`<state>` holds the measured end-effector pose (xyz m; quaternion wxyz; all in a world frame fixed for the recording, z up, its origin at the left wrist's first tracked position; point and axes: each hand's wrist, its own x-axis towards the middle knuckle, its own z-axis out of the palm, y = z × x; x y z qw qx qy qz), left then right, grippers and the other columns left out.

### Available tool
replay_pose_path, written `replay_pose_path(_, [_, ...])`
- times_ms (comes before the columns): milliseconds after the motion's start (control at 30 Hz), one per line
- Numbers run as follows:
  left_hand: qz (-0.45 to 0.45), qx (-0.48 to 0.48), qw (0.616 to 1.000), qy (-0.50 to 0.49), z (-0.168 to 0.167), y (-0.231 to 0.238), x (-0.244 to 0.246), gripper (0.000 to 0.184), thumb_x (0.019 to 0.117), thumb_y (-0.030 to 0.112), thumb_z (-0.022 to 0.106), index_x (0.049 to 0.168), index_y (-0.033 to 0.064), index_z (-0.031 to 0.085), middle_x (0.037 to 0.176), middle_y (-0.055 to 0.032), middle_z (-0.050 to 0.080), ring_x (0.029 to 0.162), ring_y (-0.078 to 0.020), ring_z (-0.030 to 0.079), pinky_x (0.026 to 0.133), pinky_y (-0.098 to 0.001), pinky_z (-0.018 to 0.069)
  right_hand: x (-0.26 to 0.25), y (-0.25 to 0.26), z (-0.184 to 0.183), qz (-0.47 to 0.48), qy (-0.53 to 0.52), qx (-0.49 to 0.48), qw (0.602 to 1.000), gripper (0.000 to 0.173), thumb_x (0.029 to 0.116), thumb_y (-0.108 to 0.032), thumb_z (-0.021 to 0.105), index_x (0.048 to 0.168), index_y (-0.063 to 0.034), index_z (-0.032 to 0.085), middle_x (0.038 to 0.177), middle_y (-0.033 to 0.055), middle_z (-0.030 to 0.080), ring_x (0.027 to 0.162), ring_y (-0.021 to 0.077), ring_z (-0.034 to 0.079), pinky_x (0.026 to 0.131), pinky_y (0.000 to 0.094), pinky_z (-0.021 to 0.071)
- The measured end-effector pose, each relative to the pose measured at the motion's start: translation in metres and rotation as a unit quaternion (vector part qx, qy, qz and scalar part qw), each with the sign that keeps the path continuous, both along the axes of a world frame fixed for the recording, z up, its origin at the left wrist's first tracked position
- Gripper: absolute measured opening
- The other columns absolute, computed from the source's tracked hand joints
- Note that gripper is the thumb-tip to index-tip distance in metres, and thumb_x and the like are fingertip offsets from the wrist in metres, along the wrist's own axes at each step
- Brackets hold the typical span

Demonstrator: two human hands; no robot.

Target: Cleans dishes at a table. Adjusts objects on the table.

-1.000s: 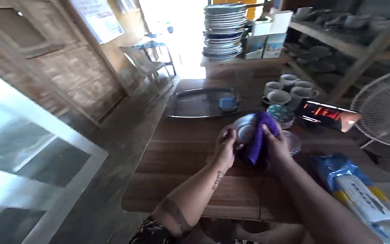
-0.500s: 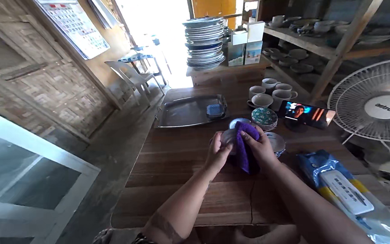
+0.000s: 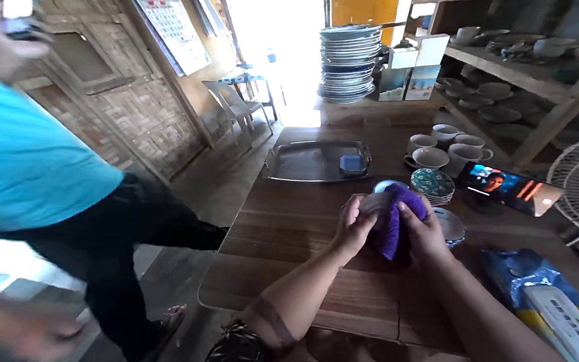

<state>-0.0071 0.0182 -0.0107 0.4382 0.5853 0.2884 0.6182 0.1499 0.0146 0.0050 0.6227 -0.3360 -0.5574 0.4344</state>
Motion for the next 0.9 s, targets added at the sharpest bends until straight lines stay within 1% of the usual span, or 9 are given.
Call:
replay_pose_path(67, [0.013, -0.058, 0.996, -0.072, 0.004, -0.002, 0.001, 0.034, 0.0966, 0.006, 0.056, 0.129, -0.0034, 0.051, 0.119, -0.0099, 0.061, 0.108, -0.0111, 0.062, 0.097, -0.0326, 0.0529, -0.004, -0.003, 0.000, 0.009, 0.011, -0.030, 0.999, 0.031, 0.1005, -0.013, 0.057, 0.129, -0.0038, 0.049, 0.107, -0.0012, 0.067, 0.096, 0.0037, 0.067, 0.088, 0.0244, 0.0587])
replay_pose_path(133, [0.008, -0.072, 0.994, -0.076, 0.004, -0.001, 0.000, 0.035, 0.0978, 0.007, 0.056, 0.131, -0.0024, 0.049, 0.121, -0.0108, 0.060, 0.110, -0.0124, 0.061, 0.098, -0.0334, 0.0528, -0.005, -0.004, 0.000, 0.000, 0.012, -0.040, 0.999, 0.030, 0.1011, -0.010, 0.055, 0.130, -0.0029, 0.049, 0.109, -0.0007, 0.066, 0.098, 0.0026, 0.067, 0.089, 0.0224, 0.0576])
replay_pose_path(200, [-0.012, -0.076, 0.997, -0.024, 0.007, 0.001, -0.004, 0.037, 0.0966, 0.010, 0.061, 0.129, -0.0040, 0.050, 0.119, -0.0125, 0.061, 0.109, -0.0134, 0.062, 0.097, -0.0337, 0.0530, -0.001, -0.003, 0.003, -0.014, 0.012, -0.040, 0.999, 0.029, 0.0997, -0.007, 0.053, 0.128, -0.0024, 0.051, 0.109, -0.0013, 0.066, 0.099, 0.0020, 0.066, 0.089, 0.0215, 0.0568])
replay_pose_path(300, [-0.039, -0.072, 0.990, 0.111, 0.012, 0.007, -0.011, 0.040, 0.0879, 0.015, 0.071, 0.116, -0.0091, 0.057, 0.110, -0.0162, 0.065, 0.102, -0.0158, 0.064, 0.093, -0.0345, 0.0539, 0.010, 0.003, 0.005, -0.020, -0.019, -0.023, 0.999, 0.023, 0.0953, -0.004, 0.054, 0.118, -0.0044, 0.058, 0.102, -0.0048, 0.067, 0.094, 0.0004, 0.065, 0.086, 0.0210, 0.0569])
replay_pose_path(400, [-0.044, -0.045, 0.975, 0.213, 0.014, 0.004, -0.011, 0.043, 0.0853, 0.011, 0.070, 0.121, -0.0110, 0.059, 0.115, -0.0209, 0.066, 0.106, -0.0197, 0.065, 0.096, -0.0373, 0.0529, 0.013, 0.004, 0.004, -0.012, -0.073, 0.007, 0.997, 0.021, 0.0918, -0.006, 0.057, 0.112, -0.0037, 0.062, 0.100, -0.0050, 0.068, 0.092, -0.0007, 0.065, 0.085, 0.0203, 0.0564])
replay_pose_path(500, [-0.029, 0.022, 0.970, 0.241, 0.013, -0.001, -0.005, 0.042, 0.0884, 0.005, 0.066, 0.125, -0.0127, 0.056, 0.116, -0.0220, 0.067, 0.108, -0.0197, 0.066, 0.098, -0.0361, 0.0525, 0.012, 0.004, 0.001, -0.014, -0.117, 0.036, 0.992, 0.027, 0.0917, -0.018, 0.067, 0.114, -0.0027, 0.062, 0.099, -0.0036, 0.069, 0.091, -0.0007, 0.067, 0.083, 0.0200, 0.0577])
replay_pose_path(600, [-0.017, 0.070, 0.972, 0.222, 0.008, -0.001, -0.004, 0.039, 0.0893, 0.005, 0.064, 0.122, -0.0147, 0.057, 0.111, -0.0216, 0.068, 0.104, -0.0178, 0.067, 0.095, -0.0342, 0.0539, 0.011, 0.003, 0.000, -0.006, -0.101, 0.039, 0.994, 0.029, 0.0909, -0.019, 0.073, 0.114, -0.0046, 0.061, 0.097, -0.0049, 0.070, 0.088, 0.0002, 0.068, 0.081, 0.0206, 0.0592])
replay_pose_path(700, [-0.010, 0.074, 0.982, 0.174, 0.005, 0.000, -0.005, 0.037, 0.0893, 0.008, 0.062, 0.118, -0.0157, 0.057, 0.108, -0.0212, 0.066, 0.101, -0.0153, 0.065, 0.093, -0.0316, 0.0533, 0.006, 0.001, 0.002, -0.003, -0.078, 0.025, 0.997, 0.024, 0.0953, -0.015, 0.066, 0.116, -0.0044, 0.059, 0.100, -0.0051, 0.069, 0.090, -0.0011, 0.067, 0.083, 0.0192, 0.0584])
replay_pose_path(900, [0.032, -0.067, 0.996, -0.056, 0.007, 0.000, -0.001, 0.037, 0.0957, 0.011, 0.062, 0.126, -0.0061, 0.050, 0.115, -0.0135, 0.061, 0.106, -0.0124, 0.062, 0.096, -0.0325, 0.0532, -0.002, -0.002, 0.000, 0.012, -0.021, -0.054, 0.998, 0.031, 0.1010, -0.015, 0.057, 0.129, -0.0054, 0.050, 0.109, -0.0024, 0.065, 0.098, 0.0002, 0.066, 0.087, 0.0198, 0.0572])
